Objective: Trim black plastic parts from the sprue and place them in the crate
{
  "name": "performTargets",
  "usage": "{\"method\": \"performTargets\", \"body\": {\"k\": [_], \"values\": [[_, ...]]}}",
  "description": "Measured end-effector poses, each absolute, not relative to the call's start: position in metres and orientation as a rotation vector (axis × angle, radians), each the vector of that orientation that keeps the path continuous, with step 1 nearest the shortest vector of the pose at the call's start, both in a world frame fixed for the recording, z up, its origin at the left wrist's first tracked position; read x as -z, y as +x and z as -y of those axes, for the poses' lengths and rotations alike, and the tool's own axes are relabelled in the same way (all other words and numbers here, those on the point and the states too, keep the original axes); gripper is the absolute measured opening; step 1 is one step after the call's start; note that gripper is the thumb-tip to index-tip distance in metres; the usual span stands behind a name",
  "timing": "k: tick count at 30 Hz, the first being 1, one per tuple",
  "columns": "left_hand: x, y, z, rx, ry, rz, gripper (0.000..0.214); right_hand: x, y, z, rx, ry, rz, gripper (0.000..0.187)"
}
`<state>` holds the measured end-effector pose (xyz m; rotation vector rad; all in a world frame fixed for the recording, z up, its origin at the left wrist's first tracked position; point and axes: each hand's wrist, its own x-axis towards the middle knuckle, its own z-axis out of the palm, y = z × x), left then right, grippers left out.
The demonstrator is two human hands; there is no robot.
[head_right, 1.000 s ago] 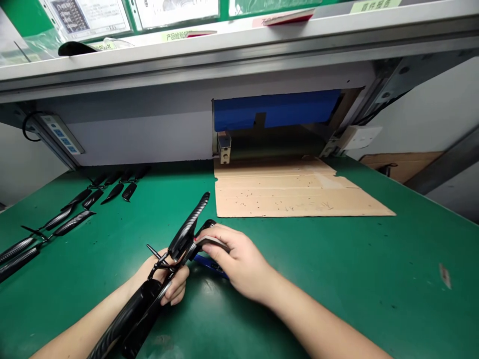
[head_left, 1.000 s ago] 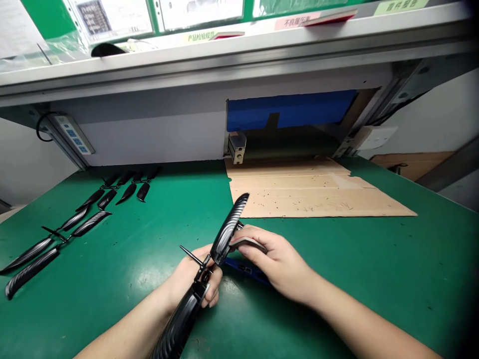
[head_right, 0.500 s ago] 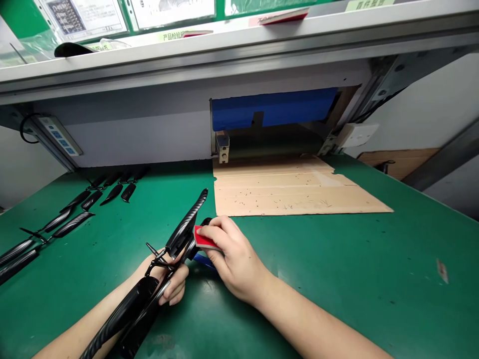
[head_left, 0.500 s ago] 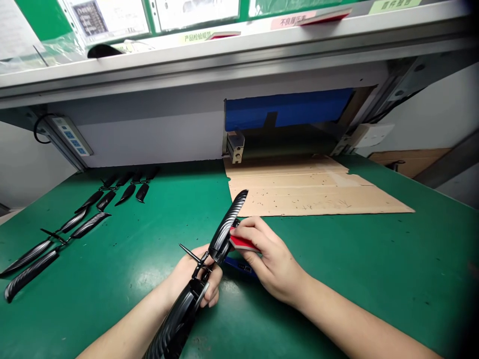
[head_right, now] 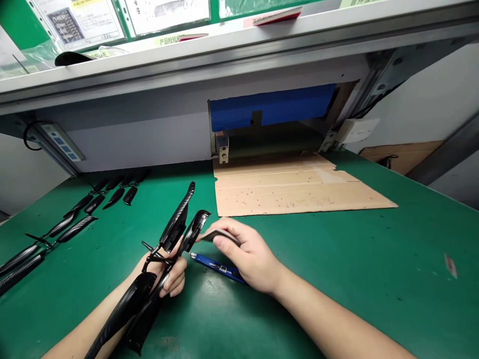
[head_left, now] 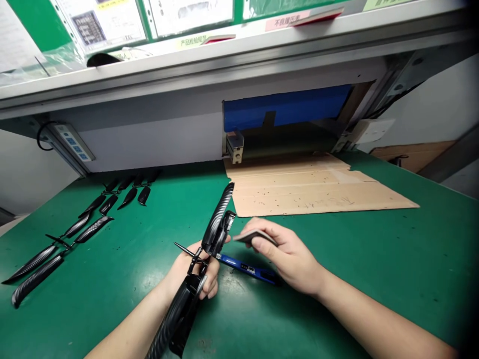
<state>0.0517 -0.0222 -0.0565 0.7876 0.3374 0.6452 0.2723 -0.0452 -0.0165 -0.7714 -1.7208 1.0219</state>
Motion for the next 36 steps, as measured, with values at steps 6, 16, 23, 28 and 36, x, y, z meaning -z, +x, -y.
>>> {"method": "performTargets", "body": {"k": [6,16,23,28,36], "values": [[0.058,0.058,0.031,-0.611,0.798,-0.401,0.040,0.031,0.267,0.046,-0.535,-0.821,1.877,0.024],[0.056,0.057,0.028,-0.676,0.758,-0.290,0.039,0.008,0.270,0.051,-1.172,-0.681,2.121,0.023],[0.055,0.057,0.034,-0.631,0.757,-0.283,0.038,0.026,0.267,0.048,-0.537,-0.808,1.769,0.022],[0.062,0.061,0.037,-0.635,0.756,-0.312,0.028,0.030,0.257,0.051,-0.626,-0.824,1.798,0.024],[0.062,0.061,0.035,-0.631,0.793,-0.354,0.043,0.003,0.297,0.038,-1.084,-0.726,1.970,0.023]]}}
